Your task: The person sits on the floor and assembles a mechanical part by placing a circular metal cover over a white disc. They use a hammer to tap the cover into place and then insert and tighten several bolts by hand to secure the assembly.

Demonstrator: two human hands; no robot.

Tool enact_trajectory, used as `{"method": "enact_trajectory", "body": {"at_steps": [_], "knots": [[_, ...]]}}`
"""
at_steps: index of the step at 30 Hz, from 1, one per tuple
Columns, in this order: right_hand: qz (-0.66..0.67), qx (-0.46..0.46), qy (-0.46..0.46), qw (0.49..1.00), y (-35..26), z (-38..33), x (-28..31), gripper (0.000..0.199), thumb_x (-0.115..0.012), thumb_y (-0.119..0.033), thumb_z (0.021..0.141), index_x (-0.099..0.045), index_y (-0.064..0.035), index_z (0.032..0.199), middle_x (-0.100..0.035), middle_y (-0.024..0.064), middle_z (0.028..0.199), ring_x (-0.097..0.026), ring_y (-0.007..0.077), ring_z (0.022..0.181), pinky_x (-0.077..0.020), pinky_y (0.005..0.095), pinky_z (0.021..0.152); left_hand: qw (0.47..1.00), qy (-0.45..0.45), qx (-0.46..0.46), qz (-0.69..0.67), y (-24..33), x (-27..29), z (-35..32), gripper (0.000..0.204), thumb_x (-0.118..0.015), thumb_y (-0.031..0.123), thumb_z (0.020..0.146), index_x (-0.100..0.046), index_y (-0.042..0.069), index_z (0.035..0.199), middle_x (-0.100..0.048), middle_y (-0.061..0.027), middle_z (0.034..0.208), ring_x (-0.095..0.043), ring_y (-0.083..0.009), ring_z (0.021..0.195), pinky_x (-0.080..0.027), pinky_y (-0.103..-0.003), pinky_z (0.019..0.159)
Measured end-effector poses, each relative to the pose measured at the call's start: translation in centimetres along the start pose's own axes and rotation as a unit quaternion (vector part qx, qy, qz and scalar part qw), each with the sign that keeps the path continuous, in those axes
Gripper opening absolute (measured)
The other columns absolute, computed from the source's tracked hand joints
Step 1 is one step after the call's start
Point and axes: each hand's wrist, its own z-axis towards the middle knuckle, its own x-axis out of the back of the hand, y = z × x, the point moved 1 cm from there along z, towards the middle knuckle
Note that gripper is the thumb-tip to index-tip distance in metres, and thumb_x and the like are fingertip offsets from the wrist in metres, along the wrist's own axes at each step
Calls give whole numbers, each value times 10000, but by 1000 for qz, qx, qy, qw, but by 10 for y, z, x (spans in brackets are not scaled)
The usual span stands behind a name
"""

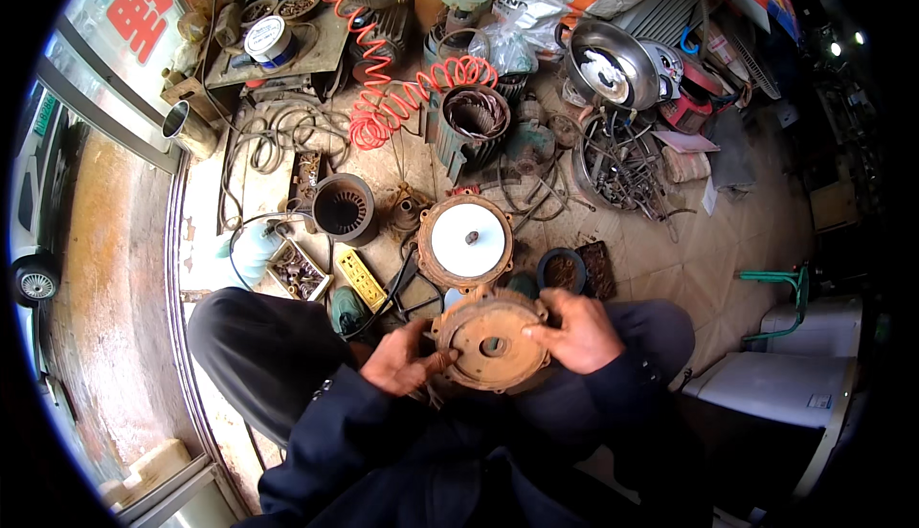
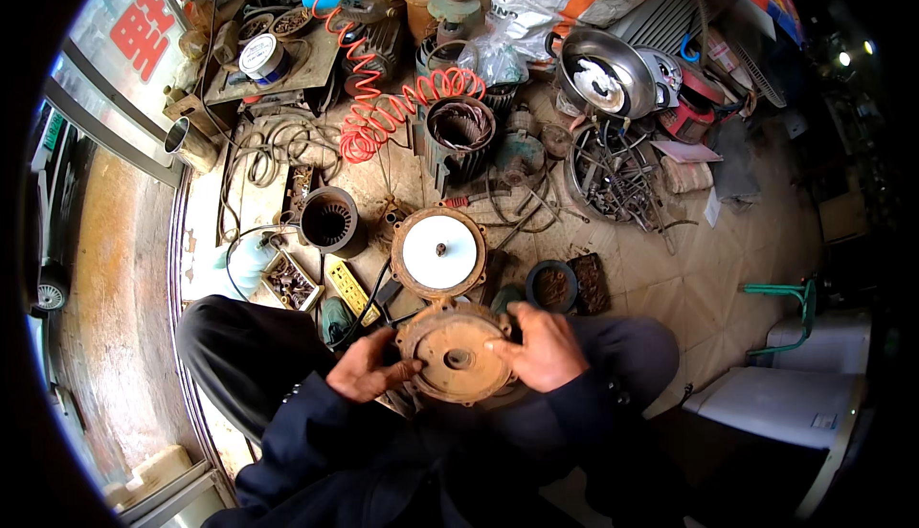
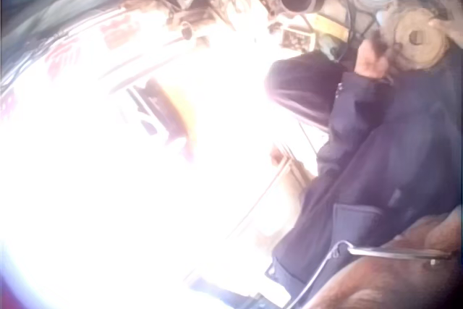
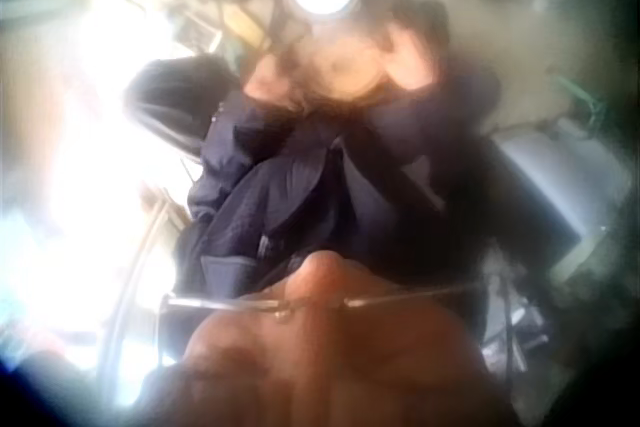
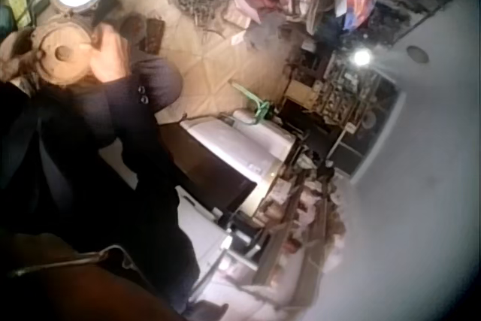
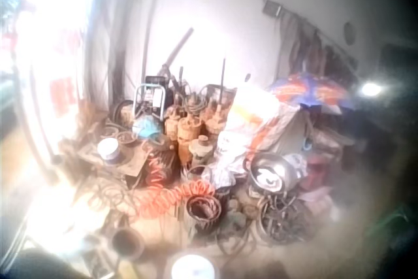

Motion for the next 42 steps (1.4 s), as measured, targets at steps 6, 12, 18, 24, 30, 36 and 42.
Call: {"method": "enact_trajectory", "body": {"at_steps": [6, 12, 18, 24, 30, 36, 42], "knots": [[45, 117, 53, 991, -29, 65, 52, 391, -761, -277, 939, -673, 93, 1031, -681, 340, 898, -703, 498, 888, -553, 497, 795, 996, 7, -39, 80, 131, 54, 25, 597, -799, 290, 984, -548, -88, 1371, -715, -142, 1169, -650, -180, 1070, -550, -340, 925], [113, 123, 108, 980, -32, 114, 42, 367, -708, -228, 994, -682, 97, 1163, -746, 286, 935, -745, 401, 877, -563, 468, 832, 996, 57, -37, 58, 178, 85, 51, 600, -742, 361, 1017, -582, -101, 1365, -730, -180, 1154, -693, -198, 996, -578, -340, 842], [266, 127, 191, 936, -27, 113, 111, 368, -624, -198, 1056, -680, 71, 1299, -756, 96, 1145, -662, 116, 1040, -515, 293, 957, 985, 76, -73, -133, 250, 98, 82, 717, -766, 308, 1002, -458, -69, 1529, -661, -201, 1317, -701, -225, 1087, -568, -352, 884], [293, 43, 324, 899, 26, 100, 135, 419, -592, -241, 1091, -624, 78, 1362, -720, 97, 1185, -667, 134, 1072, -506, 274, 962, 925, 303, -187, 135, 212, 164, 83, 779, -645, 487, 990, -475, -28, 1549, -500, -226, 1586, -553, -389, 1402, -488, -500, 1102], [182, -22, 265, 947, 41, 105, 133, 437, -587, -230, 1088, -595, 86, 1390, -708, 125, 1225, -659, 147, 1121, -495, 274, 997, 884, 360, -148, 259, 191, 187, 72, 856, -724, 587, 931, -536, -41, 1483, -527, -237, 1546, -619, -371, 1322, -531, -453, 1059], [165, -1, 306, 938, 22, 111, 120, 412, -611, -234, 1057, -655, 107, 1284, -733, 103, 1086, -652, 143, 994, -503, 283, 905, 909, 314, -118, 246, 188, 191, 74, 706, -717, 422, 970, -548, -64, 1453, -584, -246, 1484, -652, -331, 1262, -537, -414, 1024], [189, 1, 145, 971, -19, 126, 84, 388, -633, -173, 1018, -652, 91, 1302, -753, 125, 1039, -677, 142, 941, -540, 315, 857, 982, 144, -74, 95, 180, 122, 88, 460, -711, 56, 980, -550, -115, 1376, -720, -218, 1178, -717, -244, 1049, -573, -374, 947]]}}
